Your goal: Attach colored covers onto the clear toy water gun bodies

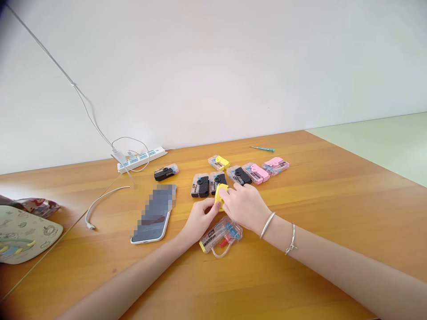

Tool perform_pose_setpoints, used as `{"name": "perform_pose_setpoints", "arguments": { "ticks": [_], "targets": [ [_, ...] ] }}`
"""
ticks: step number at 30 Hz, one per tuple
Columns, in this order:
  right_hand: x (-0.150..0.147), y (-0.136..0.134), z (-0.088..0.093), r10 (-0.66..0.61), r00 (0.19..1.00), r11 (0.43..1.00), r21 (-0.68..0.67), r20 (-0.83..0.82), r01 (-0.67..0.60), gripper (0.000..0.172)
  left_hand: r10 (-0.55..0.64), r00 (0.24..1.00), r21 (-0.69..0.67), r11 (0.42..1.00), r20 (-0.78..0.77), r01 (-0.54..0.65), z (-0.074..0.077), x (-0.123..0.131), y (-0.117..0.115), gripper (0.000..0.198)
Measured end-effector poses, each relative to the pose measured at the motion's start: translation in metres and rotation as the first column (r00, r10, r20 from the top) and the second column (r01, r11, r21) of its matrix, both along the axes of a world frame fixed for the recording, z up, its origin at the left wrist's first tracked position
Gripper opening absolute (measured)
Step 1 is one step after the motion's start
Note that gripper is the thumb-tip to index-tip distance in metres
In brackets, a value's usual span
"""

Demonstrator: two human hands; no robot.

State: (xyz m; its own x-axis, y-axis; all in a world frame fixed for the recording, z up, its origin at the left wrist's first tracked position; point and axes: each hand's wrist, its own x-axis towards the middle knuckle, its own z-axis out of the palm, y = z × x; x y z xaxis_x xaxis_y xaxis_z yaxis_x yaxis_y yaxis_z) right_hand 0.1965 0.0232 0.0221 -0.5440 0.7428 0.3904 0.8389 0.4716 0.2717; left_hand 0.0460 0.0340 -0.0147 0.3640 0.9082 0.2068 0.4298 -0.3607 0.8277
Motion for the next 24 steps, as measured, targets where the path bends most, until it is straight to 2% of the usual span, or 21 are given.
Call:
{"name": "perform_pose_setpoints", "arguments": {
  "ticks": [4,7,13,18,24],
  "targets": [
    [0.011,0.001,-0.008,-0.03,0.987,0.999,-0.018,-0.159,0.028,0.019,0.024,1.0,0.041,0.999,0.016,-0.025,0.003,0.0,-0.001,0.032],
    [0.019,0.004,-0.021,-0.046,0.977,0.997,-0.068,-0.207,0.032,0.018,0.064,0.998,0.06,0.996,0.019,-0.065,0.004,0.001,-0.001,0.032],
    [0.021,0.006,-0.036,0.013,0.958,0.991,-0.122,-0.287,-0.05,0.016,0.053,0.999,0.062,0.997,0.004,-0.053,0.007,0.0,-0.003,0.03],
    [0.023,0.004,-0.033,0.027,0.859,0.975,-0.175,-0.511,-0.135,0.019,0.003,1.0,0.072,0.997,0.007,-0.003,0.007,-0.001,-0.003,0.025],
    [0.022,0.002,-0.03,0.157,0.726,0.949,-0.102,-0.67,-0.299,0.023,0.0,1.0,0.082,0.997,-0.018,0.001,0.005,-0.001,-0.001,0.022]
  ]
}}
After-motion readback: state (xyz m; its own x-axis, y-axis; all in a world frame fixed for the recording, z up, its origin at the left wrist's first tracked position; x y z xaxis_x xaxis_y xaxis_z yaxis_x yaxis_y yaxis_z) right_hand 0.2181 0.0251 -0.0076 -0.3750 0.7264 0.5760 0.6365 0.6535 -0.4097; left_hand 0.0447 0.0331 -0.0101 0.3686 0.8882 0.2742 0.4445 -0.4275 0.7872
